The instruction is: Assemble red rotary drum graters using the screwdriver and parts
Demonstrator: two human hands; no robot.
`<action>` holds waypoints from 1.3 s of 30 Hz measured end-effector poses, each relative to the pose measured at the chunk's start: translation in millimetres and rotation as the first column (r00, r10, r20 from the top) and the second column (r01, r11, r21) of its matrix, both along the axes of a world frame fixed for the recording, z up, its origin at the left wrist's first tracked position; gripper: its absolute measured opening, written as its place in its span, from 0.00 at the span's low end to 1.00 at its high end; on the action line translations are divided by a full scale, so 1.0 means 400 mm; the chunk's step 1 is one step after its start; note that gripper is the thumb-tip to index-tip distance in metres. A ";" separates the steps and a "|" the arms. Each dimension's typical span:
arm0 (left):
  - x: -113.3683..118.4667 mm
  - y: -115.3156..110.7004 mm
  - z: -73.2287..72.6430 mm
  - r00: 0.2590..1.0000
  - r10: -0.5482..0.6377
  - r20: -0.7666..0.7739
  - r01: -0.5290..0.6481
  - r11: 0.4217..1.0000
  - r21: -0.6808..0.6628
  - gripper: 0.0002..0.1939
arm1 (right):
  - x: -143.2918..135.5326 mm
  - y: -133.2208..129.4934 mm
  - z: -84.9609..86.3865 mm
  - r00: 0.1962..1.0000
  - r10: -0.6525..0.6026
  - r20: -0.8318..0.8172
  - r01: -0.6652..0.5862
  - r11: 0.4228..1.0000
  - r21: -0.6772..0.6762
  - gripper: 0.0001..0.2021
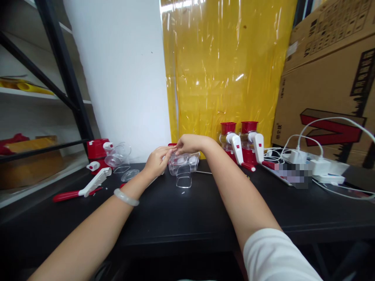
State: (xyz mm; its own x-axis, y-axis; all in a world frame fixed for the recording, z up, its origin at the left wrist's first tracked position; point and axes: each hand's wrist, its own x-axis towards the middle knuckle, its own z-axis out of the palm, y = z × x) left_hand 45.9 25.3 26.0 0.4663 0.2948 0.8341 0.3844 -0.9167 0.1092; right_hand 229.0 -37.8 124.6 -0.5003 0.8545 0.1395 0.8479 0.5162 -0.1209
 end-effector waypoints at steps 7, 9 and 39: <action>-0.005 0.015 -0.008 0.999 0.036 0.010 -0.035 0.997 -0.065 0.22 | 0.001 0.008 -0.006 0.999 -0.033 0.023 0.032 0.999 0.009 0.20; -0.006 0.018 -0.009 0.999 0.037 0.013 -0.035 0.996 -0.080 0.22 | 0.000 0.006 -0.005 1.000 -0.027 0.014 0.027 1.000 0.006 0.21; -0.009 0.001 0.001 0.997 0.080 -0.014 -0.081 0.996 -0.030 0.24 | -0.001 0.015 -0.010 0.998 -0.054 0.033 0.052 0.997 0.053 0.15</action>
State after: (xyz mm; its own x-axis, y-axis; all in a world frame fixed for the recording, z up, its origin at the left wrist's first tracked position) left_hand 42.3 25.7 26.4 0.4508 0.3574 0.8179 0.4584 -0.8790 0.1314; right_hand 228.5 -32.0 120.8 -0.4597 0.8721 0.1677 0.8776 0.4750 -0.0649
